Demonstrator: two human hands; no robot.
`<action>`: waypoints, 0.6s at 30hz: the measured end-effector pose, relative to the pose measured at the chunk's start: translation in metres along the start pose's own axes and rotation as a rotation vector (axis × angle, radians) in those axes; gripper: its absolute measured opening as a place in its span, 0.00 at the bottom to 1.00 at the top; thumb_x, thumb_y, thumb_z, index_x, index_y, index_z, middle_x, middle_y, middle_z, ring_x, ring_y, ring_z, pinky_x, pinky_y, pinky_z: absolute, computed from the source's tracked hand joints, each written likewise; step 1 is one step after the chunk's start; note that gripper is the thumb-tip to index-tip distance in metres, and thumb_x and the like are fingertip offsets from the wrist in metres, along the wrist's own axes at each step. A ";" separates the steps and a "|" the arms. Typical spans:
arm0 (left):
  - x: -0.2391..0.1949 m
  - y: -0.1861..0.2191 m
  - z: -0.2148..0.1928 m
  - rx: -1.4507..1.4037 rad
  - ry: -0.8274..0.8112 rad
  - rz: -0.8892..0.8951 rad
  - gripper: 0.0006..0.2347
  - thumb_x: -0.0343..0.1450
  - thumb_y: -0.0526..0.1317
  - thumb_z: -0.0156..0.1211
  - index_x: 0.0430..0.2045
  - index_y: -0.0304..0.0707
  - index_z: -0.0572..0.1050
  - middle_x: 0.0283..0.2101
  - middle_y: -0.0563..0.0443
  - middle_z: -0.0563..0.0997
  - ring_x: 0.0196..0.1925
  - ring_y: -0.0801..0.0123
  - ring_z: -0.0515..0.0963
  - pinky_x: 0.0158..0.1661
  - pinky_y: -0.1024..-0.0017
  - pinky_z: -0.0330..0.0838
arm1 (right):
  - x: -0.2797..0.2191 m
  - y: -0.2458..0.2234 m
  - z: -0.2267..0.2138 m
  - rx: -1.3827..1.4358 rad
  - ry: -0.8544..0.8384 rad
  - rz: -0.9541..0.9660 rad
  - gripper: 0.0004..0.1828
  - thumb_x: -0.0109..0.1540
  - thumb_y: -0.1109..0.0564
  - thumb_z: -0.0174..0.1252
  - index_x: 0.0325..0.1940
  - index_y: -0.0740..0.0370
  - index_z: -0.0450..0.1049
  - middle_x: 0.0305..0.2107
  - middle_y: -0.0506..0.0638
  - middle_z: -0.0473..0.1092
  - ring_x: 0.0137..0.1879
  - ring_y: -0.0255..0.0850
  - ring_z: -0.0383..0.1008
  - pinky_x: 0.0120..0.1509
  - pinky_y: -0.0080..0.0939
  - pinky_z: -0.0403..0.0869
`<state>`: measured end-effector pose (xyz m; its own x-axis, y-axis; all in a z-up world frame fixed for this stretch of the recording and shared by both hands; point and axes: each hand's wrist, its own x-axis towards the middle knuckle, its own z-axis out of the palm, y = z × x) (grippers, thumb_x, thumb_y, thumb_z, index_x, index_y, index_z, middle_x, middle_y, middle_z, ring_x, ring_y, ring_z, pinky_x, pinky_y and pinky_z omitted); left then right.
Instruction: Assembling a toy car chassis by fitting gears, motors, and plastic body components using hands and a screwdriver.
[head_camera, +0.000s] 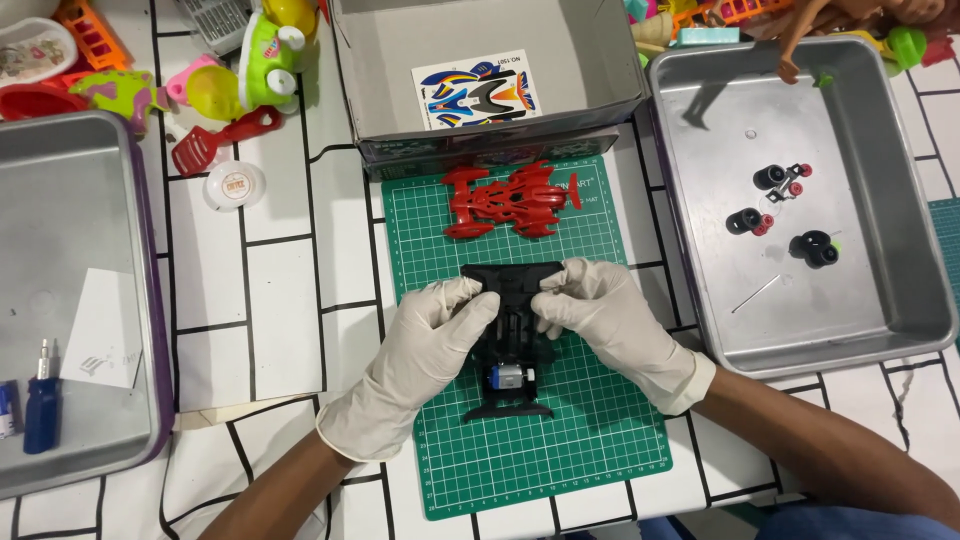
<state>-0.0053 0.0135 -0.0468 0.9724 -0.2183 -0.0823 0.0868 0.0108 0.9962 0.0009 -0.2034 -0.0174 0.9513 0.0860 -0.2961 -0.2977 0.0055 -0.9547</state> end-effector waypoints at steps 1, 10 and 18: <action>0.001 0.000 0.001 0.000 0.003 -0.001 0.07 0.73 0.36 0.64 0.26 0.32 0.84 0.18 0.52 0.80 0.27 0.81 0.67 0.29 0.80 0.69 | 0.001 0.001 -0.001 -0.001 -0.003 0.001 0.04 0.55 0.67 0.68 0.31 0.72 0.80 0.17 0.61 0.76 0.23 0.41 0.77 0.28 0.38 0.79; -0.002 0.010 0.003 0.112 -0.034 0.142 0.11 0.75 0.35 0.59 0.20 0.32 0.78 0.13 0.49 0.75 0.24 0.81 0.67 0.26 0.78 0.66 | 0.000 0.015 -0.006 0.009 0.011 0.019 0.04 0.55 0.67 0.69 0.33 0.70 0.80 0.17 0.59 0.75 0.22 0.41 0.76 0.26 0.37 0.76; -0.005 0.030 0.003 0.166 -0.046 0.170 0.16 0.75 0.37 0.58 0.13 0.36 0.71 0.07 0.50 0.67 0.17 0.80 0.61 0.20 0.79 0.60 | -0.006 0.015 -0.002 -0.021 0.060 -0.051 0.06 0.55 0.68 0.69 0.35 0.72 0.79 0.17 0.60 0.75 0.22 0.41 0.76 0.26 0.35 0.76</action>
<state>-0.0085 0.0118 -0.0168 0.9588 -0.2713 0.0848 -0.1180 -0.1086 0.9871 -0.0094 -0.2060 -0.0297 0.9685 0.0260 -0.2477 -0.2474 -0.0127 -0.9688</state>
